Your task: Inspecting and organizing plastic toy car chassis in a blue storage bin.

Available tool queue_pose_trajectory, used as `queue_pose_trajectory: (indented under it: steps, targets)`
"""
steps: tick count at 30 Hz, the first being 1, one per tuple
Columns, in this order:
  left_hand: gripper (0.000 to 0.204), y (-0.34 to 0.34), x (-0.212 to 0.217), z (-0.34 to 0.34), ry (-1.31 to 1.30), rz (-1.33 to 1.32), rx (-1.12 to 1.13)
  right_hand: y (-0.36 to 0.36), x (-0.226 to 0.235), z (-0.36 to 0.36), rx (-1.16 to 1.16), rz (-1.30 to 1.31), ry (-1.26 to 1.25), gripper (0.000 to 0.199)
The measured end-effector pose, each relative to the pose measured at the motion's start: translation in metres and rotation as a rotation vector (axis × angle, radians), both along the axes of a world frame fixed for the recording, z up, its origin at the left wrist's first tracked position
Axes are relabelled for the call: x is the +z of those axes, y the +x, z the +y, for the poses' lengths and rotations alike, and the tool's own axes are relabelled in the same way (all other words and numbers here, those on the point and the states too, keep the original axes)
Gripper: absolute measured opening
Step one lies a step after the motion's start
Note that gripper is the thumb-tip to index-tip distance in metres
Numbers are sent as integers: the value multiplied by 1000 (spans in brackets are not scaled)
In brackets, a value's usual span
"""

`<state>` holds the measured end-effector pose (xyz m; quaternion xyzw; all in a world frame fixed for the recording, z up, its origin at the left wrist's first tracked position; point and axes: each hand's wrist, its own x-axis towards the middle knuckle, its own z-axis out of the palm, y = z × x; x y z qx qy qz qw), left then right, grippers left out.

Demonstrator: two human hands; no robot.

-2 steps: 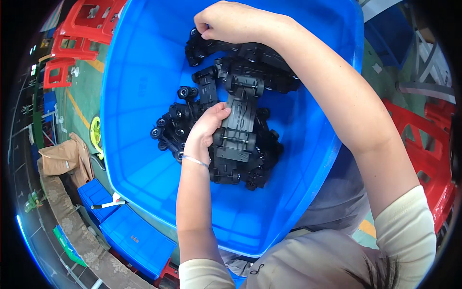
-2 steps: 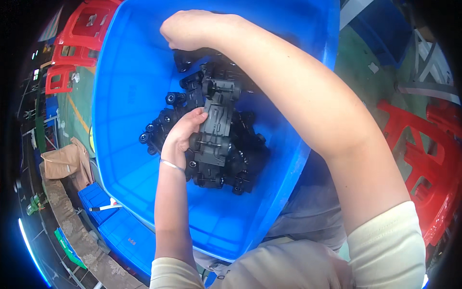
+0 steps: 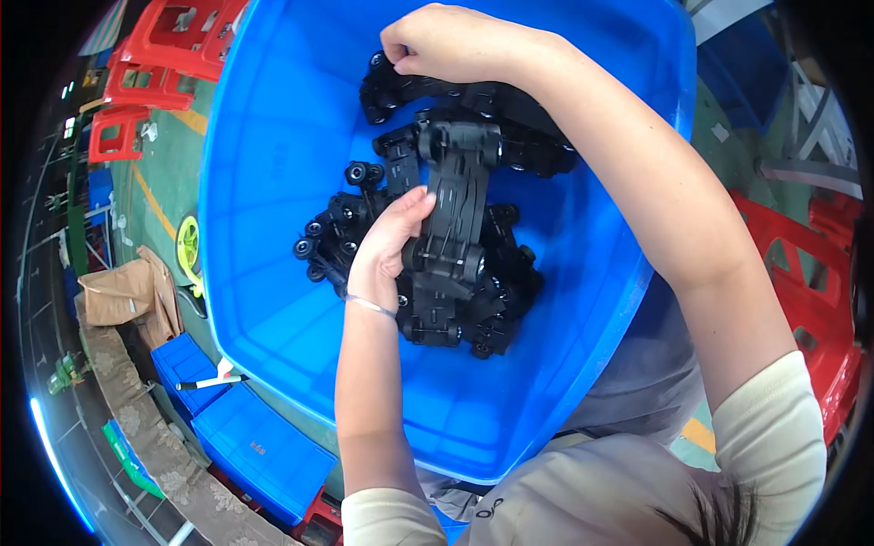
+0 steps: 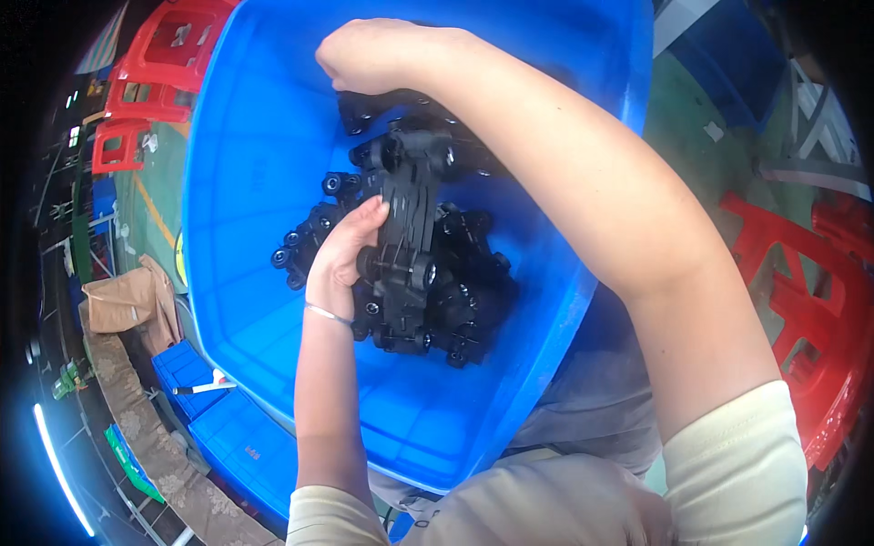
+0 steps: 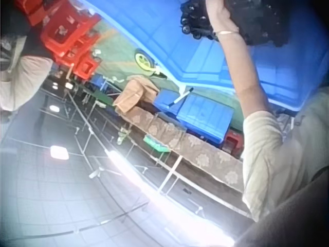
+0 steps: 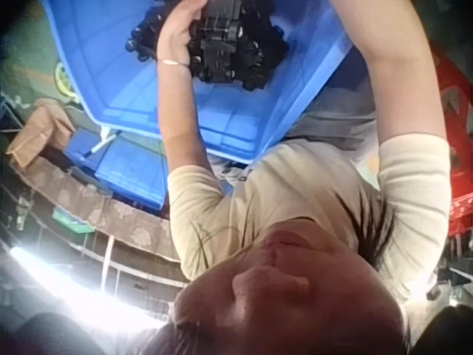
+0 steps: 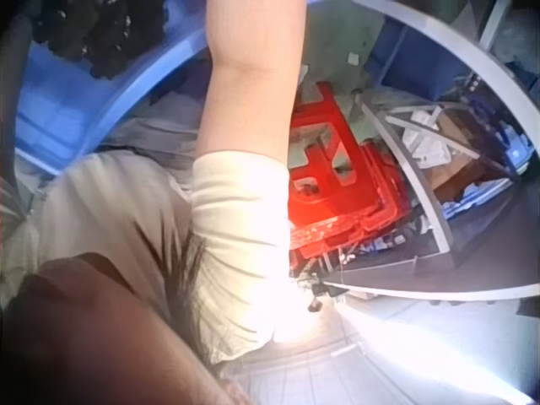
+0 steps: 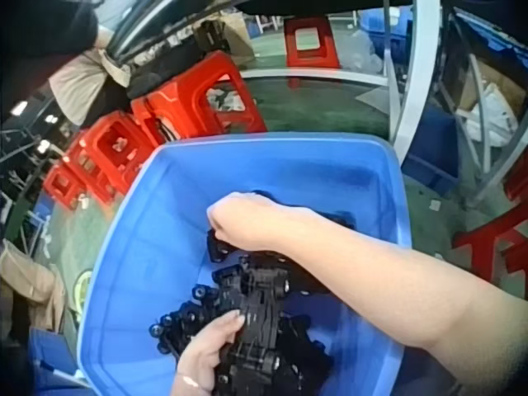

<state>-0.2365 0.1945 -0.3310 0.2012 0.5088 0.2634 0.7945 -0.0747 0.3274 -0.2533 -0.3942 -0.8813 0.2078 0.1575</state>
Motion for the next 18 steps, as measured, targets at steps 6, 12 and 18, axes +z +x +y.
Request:
queue_pose_trajectory:
  steps: [6, 12, 18]
  targets:
    - [18, 27, 9, 5, 185, -686, 371, -7, -10, 15, 18, 348, -104, 22]
    - [10, 51, 29, 11, 208, -917, 471, 1, 36, -2, 69, 570, -695, 22]
    - [23, 26, 27, 21, 319, -379, 471, -1, 39, -1, -13, 715, -782, 20]
